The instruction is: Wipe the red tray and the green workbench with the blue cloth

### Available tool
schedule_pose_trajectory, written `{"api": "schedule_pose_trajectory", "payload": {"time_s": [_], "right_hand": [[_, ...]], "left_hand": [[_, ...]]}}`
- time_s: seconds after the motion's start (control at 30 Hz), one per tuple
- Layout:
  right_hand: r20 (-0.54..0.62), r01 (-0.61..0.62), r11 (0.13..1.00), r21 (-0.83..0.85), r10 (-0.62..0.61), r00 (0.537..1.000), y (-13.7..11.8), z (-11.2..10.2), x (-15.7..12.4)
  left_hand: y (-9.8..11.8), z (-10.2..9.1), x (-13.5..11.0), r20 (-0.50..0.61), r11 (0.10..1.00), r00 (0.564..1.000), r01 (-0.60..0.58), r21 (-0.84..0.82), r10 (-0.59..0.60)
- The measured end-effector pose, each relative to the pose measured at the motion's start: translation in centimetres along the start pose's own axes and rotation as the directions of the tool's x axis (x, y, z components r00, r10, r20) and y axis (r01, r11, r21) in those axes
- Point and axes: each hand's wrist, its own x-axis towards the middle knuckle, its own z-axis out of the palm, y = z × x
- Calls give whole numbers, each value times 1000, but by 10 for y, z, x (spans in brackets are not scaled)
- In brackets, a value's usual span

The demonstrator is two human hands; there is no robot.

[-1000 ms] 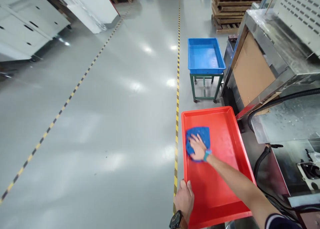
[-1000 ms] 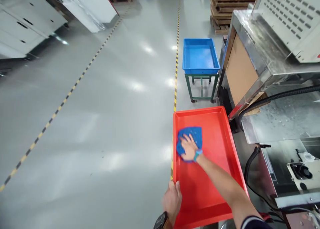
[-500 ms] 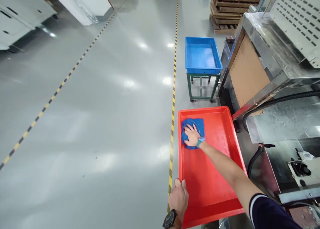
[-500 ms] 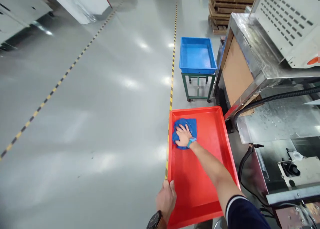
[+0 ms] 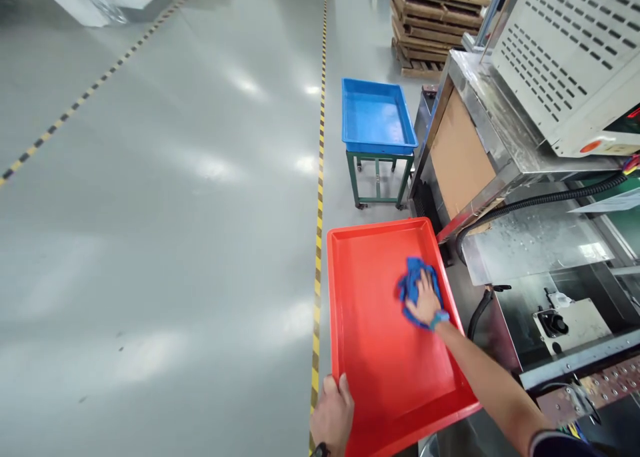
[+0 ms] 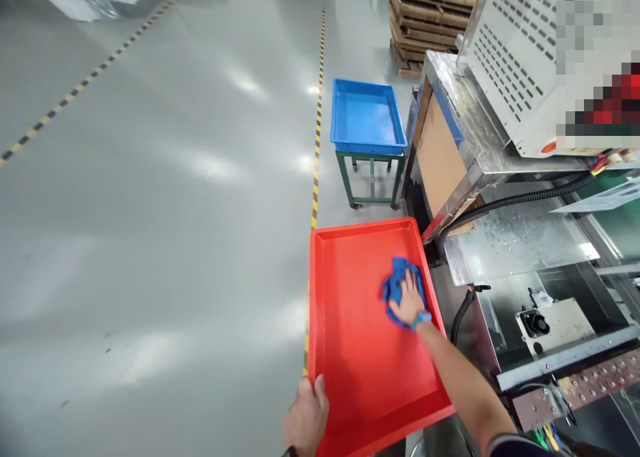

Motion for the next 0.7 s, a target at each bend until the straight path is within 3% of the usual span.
{"api": "schedule_pose_trajectory", "payload": {"time_s": [0.07, 0.13, 0.2, 0.27, 0.33, 0.37, 0.43, 0.5, 0.53, 0.6, 0.7], "right_hand": [[-63, -140, 990, 27, 142, 988, -15, -7, 43], [-40, -96, 995, 18, 96, 995, -41, 4, 32], [96, 173, 983, 56, -178, 979, -61, 25, -26], [244, 360, 921, 151, -387, 889, -61, 45, -96], [356, 410, 891, 197, -454, 817, -40, 50, -138], [362, 397, 902, 172, -432, 826, -27, 46, -140], [271, 311, 948, 69, -318, 908, -4, 32, -109], [91, 175, 984, -16, -173, 981, 0, 17, -43], [24, 122, 992, -32, -122, 992, -8, 11, -5], [4, 142, 989, -42, -142, 990, -42, 5, 66], [132, 415, 909, -44, -407, 904, -111, 8, 135]], "left_hand": [[1, 0, -1, -17, 1000, 1000, -7, 11, 7], [2, 1, -2, -32, 1000, 999, 4, 8, -3], [3, 2, -2, -46, 1000, 999, 11, -1, -11], [3, 3, -2, -55, 1000, 998, 8, -4, -8], [1, 6, 0, -60, 1000, 998, -4, -13, 3], [0, 7, 0, -60, 1000, 998, -7, -24, 6], [-2, 8, 1, -58, 999, 998, -14, -47, 12], [-3, 9, 1, -61, 998, 998, -21, -58, 18], [-3, 9, 0, -63, 998, 998, -25, -58, 22], [-4, 9, 0, -67, 998, 997, -28, -47, 25], [-5, 8, -1, -58, 999, 998, -29, -30, 27]]}}
